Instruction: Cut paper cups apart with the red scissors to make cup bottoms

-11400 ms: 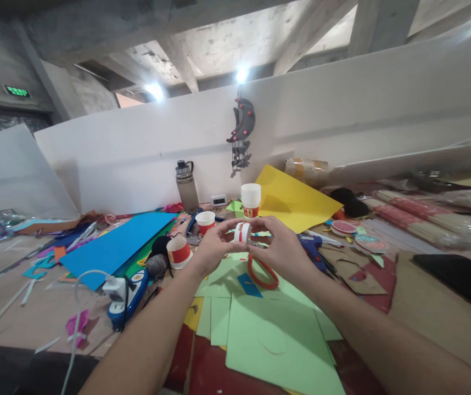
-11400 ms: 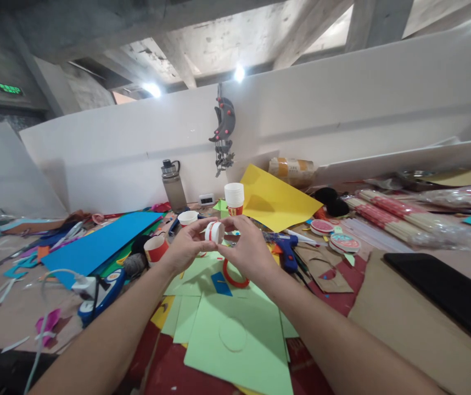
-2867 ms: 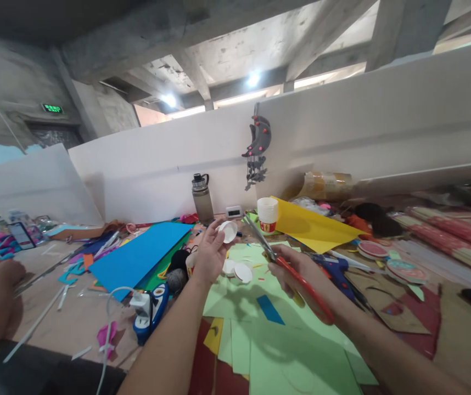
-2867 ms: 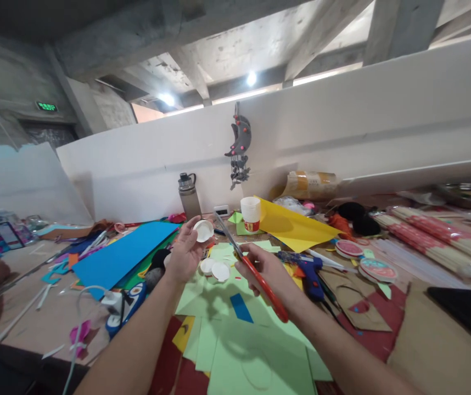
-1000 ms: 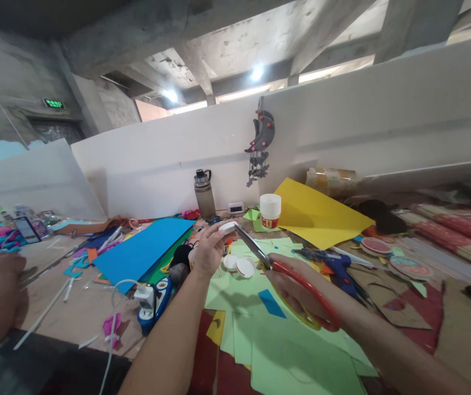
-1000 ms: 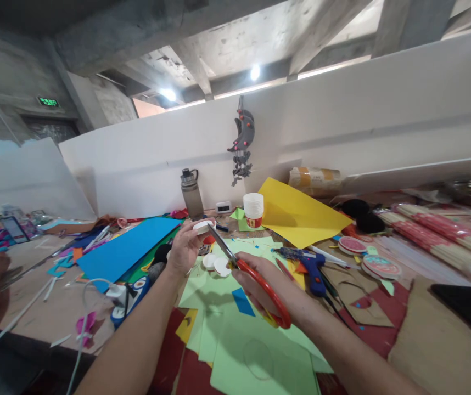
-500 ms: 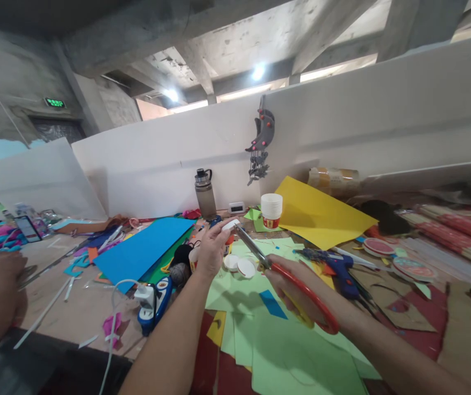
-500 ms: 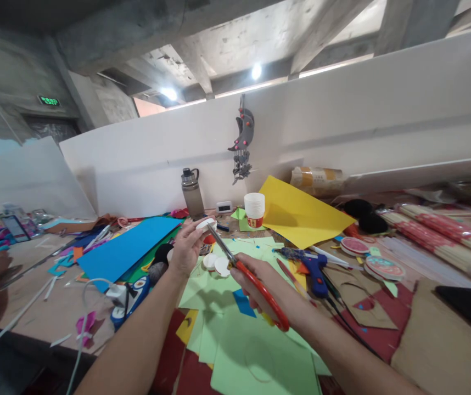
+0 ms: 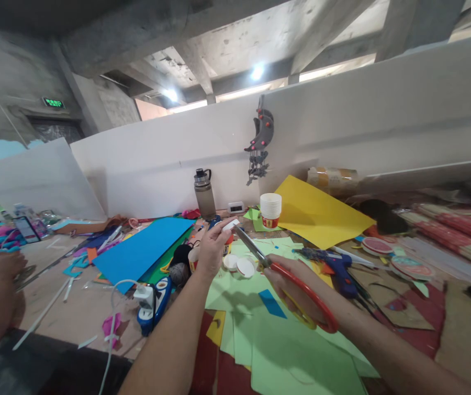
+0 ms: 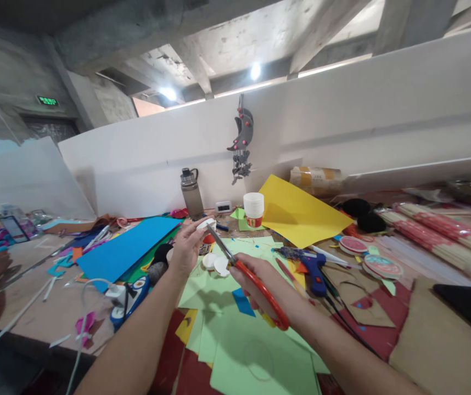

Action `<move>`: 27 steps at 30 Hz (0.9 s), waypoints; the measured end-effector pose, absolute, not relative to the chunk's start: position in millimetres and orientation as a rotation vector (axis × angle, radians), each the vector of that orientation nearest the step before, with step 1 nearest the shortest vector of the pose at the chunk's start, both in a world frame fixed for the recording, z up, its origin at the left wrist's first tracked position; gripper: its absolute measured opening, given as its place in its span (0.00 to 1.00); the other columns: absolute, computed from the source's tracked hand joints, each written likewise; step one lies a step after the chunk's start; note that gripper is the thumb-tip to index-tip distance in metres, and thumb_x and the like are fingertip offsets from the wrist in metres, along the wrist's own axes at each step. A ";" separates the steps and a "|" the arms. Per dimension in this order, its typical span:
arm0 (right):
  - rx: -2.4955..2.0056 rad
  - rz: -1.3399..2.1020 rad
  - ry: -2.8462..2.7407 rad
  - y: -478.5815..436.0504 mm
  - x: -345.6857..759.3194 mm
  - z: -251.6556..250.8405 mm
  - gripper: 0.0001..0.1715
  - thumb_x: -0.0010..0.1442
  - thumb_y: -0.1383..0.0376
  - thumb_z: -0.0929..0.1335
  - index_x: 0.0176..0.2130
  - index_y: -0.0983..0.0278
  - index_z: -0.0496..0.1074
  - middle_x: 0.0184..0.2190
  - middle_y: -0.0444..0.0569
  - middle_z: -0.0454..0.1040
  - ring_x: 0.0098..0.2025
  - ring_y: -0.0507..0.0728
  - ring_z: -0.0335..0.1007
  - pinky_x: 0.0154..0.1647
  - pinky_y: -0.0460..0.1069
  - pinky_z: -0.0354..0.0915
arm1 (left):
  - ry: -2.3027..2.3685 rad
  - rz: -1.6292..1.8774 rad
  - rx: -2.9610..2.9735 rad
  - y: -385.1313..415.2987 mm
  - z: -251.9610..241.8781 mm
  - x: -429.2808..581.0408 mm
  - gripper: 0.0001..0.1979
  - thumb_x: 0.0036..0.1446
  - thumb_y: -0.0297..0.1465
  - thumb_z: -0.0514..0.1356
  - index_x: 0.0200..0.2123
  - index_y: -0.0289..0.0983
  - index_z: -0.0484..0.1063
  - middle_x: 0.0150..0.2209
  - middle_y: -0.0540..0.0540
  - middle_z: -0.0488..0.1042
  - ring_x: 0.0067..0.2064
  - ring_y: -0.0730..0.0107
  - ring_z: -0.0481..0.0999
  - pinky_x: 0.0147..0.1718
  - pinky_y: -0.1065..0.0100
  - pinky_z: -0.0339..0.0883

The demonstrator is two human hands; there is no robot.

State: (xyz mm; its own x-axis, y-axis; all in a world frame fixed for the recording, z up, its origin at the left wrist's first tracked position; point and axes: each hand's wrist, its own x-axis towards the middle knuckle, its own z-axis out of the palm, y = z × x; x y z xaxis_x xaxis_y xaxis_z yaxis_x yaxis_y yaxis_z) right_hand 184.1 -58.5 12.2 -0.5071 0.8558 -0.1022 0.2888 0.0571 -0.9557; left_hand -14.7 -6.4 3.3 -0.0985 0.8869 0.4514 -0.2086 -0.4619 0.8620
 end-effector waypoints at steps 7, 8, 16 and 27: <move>-1.131 1.481 -1.802 -61.3 184.3 17.5 0.16 0.56 0.51 0.63 0.31 0.61 0.60 0.15 0.35 0.58 0.13 0.46 0.54 0.12 0.41 0.52 | 0.812 1.694 1.313 -6.8 3.8 -13.6 0.16 0.50 0.33 0.63 0.43 0.37 0.77 0.50 0.42 0.75 0.56 0.55 0.69 0.56 0.59 0.60; -1.129 1.484 -1.802 -61.4 184.3 17.8 0.16 0.55 0.51 0.63 0.31 0.61 0.60 0.15 0.35 0.58 0.13 0.46 0.54 0.12 0.41 0.52 | 0.817 1.689 1.313 -6.5 3.4 -13.8 0.16 0.50 0.33 0.63 0.43 0.37 0.77 0.50 0.42 0.75 0.56 0.55 0.69 0.56 0.59 0.60; -1.148 1.471 -1.809 -62.6 184.5 18.9 0.15 0.57 0.52 0.62 0.31 0.61 0.59 0.17 0.35 0.57 0.14 0.45 0.54 0.13 0.41 0.53 | 0.834 1.674 1.351 -6.4 1.4 -14.1 0.16 0.51 0.33 0.62 0.45 0.38 0.77 0.51 0.43 0.74 0.56 0.57 0.69 0.56 0.60 0.59; -1.160 1.476 -1.786 -62.1 183.6 16.6 0.13 0.58 0.54 0.62 0.32 0.61 0.61 0.16 0.36 0.57 0.13 0.45 0.53 0.11 0.40 0.51 | 0.865 1.680 1.306 -5.3 0.8 -12.9 0.16 0.48 0.34 0.64 0.42 0.37 0.78 0.49 0.41 0.75 0.55 0.56 0.69 0.54 0.60 0.62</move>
State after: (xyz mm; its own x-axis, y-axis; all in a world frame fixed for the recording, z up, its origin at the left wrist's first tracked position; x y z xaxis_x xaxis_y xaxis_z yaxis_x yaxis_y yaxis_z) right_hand 183.6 -62.1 16.6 -0.4808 0.8697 -0.1116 0.2736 0.0278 -0.9614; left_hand -12.9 -5.3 0.8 -0.1265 0.9031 0.4104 -0.1904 -0.4282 0.8834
